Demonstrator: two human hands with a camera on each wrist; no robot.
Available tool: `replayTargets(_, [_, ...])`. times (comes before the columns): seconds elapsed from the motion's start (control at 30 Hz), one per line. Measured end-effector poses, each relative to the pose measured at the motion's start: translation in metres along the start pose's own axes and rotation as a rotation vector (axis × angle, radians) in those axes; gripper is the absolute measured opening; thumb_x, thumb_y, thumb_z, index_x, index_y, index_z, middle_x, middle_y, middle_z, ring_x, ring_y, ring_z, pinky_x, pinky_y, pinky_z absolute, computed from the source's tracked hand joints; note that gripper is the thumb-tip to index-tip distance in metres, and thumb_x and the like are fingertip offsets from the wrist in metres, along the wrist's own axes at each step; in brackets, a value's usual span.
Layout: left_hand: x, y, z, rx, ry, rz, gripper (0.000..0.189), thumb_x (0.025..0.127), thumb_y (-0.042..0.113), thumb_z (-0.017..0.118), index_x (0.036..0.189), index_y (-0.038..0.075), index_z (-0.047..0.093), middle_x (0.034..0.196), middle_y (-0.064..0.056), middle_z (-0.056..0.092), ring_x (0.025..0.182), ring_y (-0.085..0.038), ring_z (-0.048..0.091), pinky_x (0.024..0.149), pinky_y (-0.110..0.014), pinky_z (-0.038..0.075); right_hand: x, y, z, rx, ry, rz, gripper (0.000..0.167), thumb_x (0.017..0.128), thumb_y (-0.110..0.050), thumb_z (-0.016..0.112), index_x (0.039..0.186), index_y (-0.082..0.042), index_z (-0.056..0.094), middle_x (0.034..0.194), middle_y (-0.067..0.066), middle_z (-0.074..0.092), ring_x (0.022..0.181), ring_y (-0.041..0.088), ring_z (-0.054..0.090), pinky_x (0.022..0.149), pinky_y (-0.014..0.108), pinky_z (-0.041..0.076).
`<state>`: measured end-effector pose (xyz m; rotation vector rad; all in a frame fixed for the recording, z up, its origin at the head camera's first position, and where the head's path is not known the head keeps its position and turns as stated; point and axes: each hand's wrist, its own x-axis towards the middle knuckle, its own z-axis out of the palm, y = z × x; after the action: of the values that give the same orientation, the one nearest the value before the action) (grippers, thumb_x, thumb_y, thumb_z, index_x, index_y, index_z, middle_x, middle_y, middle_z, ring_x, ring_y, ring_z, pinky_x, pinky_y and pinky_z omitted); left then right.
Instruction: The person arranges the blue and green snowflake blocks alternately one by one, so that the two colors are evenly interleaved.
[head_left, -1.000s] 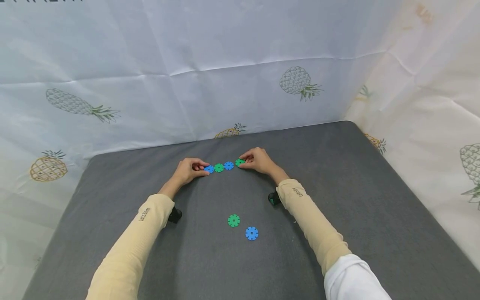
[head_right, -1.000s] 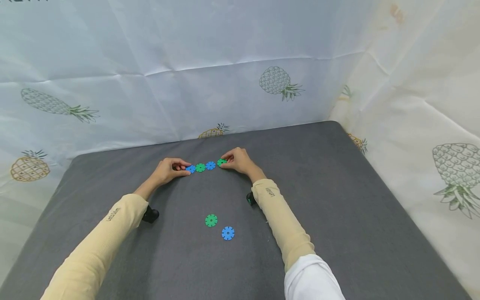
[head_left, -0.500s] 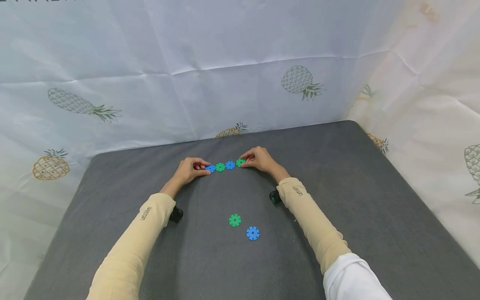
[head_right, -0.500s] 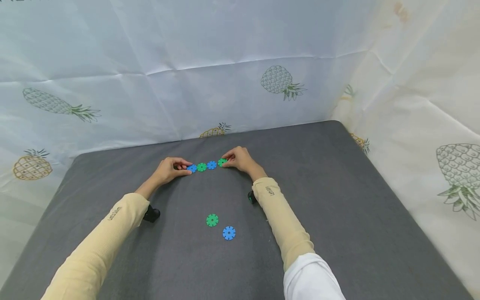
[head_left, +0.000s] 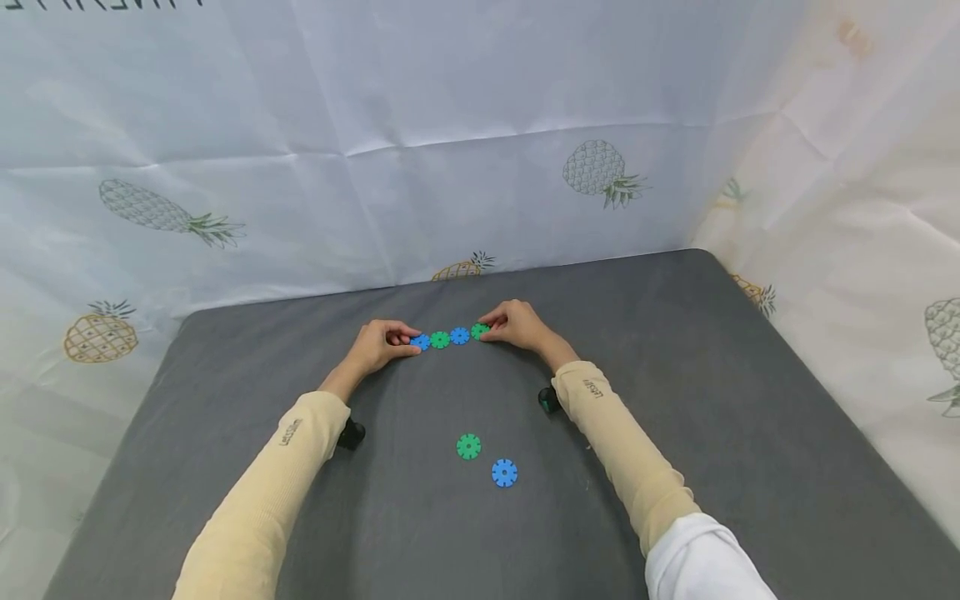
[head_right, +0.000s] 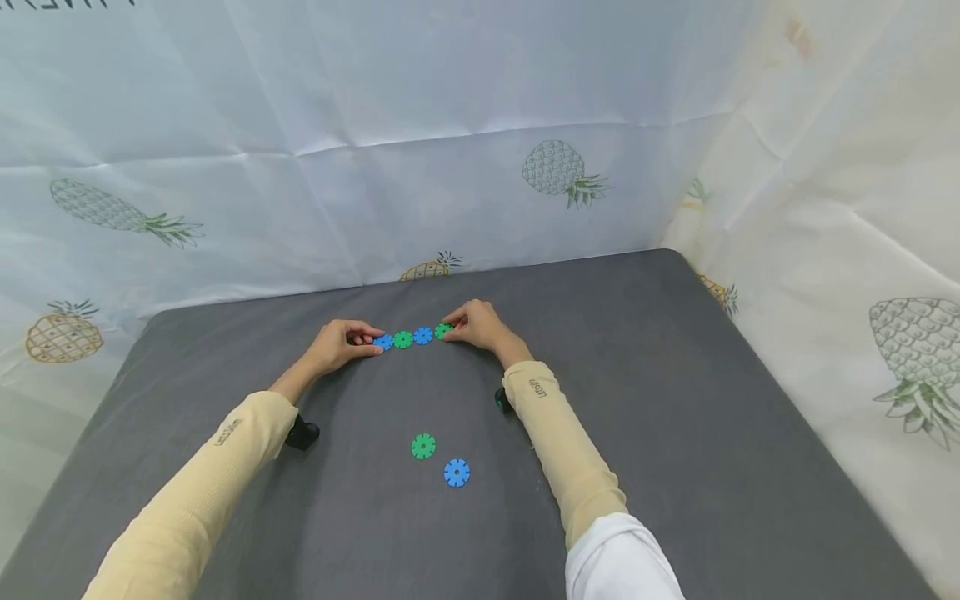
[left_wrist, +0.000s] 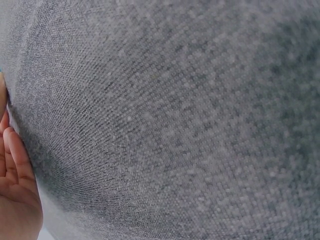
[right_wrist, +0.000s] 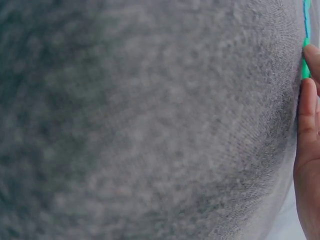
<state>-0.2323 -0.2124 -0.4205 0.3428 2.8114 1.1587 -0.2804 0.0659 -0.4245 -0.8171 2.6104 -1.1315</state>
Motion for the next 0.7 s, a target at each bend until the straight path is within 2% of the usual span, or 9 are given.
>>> replayTargets(0.33, [-0.0030,-0.0010,-0.0002,-0.017,0.012,0.014,0.027,0.082,0.010,0.077,0.107,0.000,0.073,0.084,-0.008,0.063,0.069,-0.015,0.049,0.062,-0.024,0.039,0.0008,-0.0017,0.0036,-0.003,0.024,0.009,0.031,0.082,-0.017,0.078,0.109,-0.001,0.073,0.087,0.008,0.069,0.075,0.016,0.063,0.069,0.026,0.050])
replayTargets(0.7, [-0.0026,-0.0006,0.0011,-0.018,-0.013,0.008,0.028,0.083,0.010,0.076,0.108,-0.001,0.072,0.085,-0.009,0.063,0.070,-0.016,0.049,0.061,-0.024,0.038,-0.0011,0.0009,0.0016,0.042,0.016,0.056,0.031,0.081,-0.017,0.079,0.108,-0.003,0.073,0.085,0.005,0.070,0.075,0.014,0.063,0.068,0.026,0.050])
